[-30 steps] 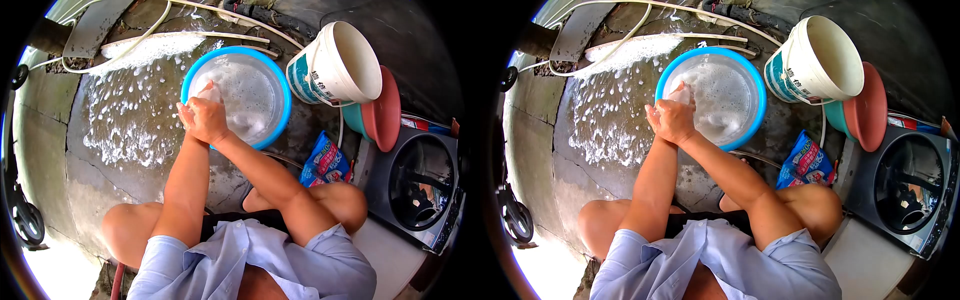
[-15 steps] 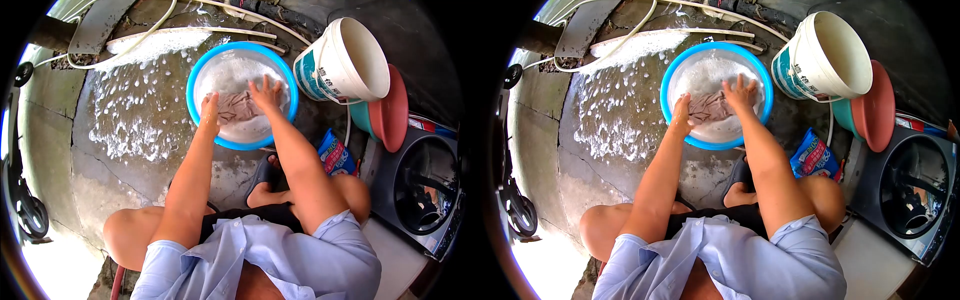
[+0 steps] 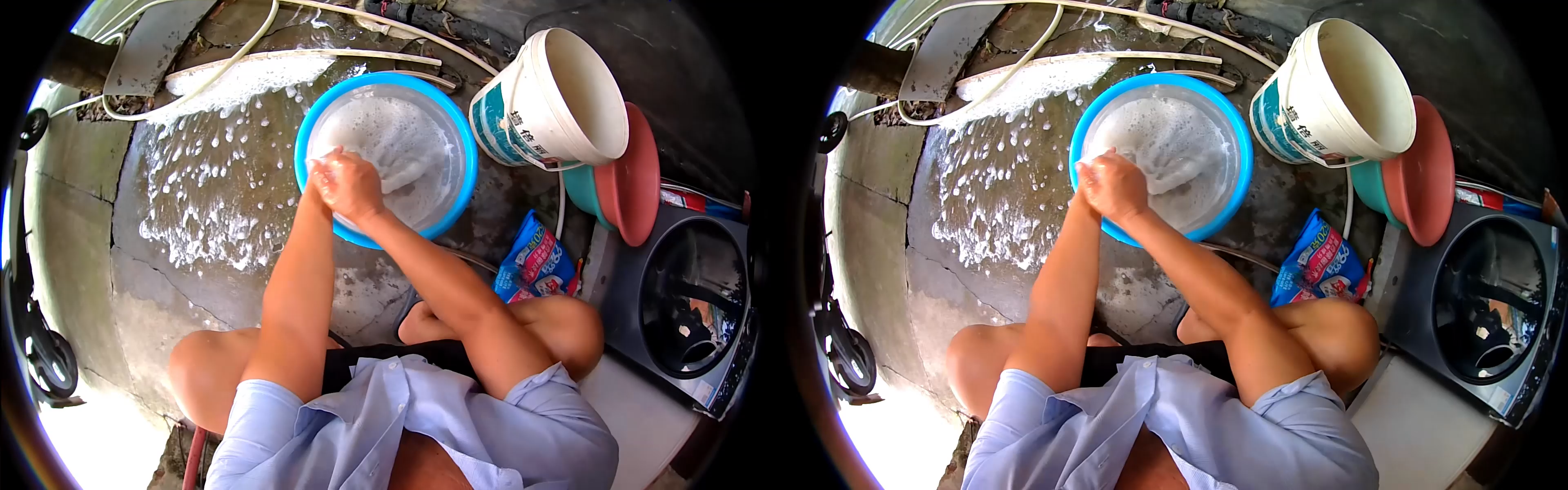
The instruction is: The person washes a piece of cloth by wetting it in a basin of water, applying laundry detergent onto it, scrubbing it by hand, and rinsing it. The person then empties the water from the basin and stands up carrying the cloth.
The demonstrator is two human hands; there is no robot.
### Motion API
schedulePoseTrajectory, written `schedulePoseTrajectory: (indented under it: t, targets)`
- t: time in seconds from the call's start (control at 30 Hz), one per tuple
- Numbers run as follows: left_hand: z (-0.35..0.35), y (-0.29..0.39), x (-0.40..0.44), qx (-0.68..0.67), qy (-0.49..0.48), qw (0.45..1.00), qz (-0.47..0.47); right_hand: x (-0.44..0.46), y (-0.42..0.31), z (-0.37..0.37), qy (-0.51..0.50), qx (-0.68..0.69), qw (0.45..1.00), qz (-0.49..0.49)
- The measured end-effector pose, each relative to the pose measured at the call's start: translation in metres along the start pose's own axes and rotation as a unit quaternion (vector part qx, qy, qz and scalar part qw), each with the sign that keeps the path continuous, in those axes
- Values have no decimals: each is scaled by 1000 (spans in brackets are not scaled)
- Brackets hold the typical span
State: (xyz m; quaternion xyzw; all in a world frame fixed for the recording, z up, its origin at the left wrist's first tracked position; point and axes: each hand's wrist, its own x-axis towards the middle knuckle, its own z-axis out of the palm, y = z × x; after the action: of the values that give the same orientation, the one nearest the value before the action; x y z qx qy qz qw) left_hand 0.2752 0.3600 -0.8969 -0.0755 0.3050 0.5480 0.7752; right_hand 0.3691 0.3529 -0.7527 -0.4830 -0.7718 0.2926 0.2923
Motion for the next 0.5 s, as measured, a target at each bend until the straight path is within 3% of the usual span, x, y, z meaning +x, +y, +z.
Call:
schedulePoseTrajectory:
  t: [0.03,0.1,0.23,0.3,0.37,0.4,0.43,0.5]
  targets:
    - [3,7,-4,-13,-24,1000,-4,4,-20,-14,7,-25,995,-93]
    - [11,7,-11,-29,-56,998,-1,3,-42,-24,194,-148,946,-214]
    - [16,-13,-17,-27,-60,997,39,9,-32,-18,106,-55,979,-163]
    - [15,-16,-11,60,-71,992,89,10,-16,-15,115,-74,974,-182]
    - [11,-25,1,320,-74,918,224,8,4,-17,111,-63,978,-166]
    - [10,-29,6,436,-47,850,292,11,46,0,129,-68,978,-146]
    - [13,-31,3,378,-22,896,231,16,80,13,147,-68,979,-126]
    - [22,-36,-2,231,49,964,119,18,126,-6,52,-178,983,10]
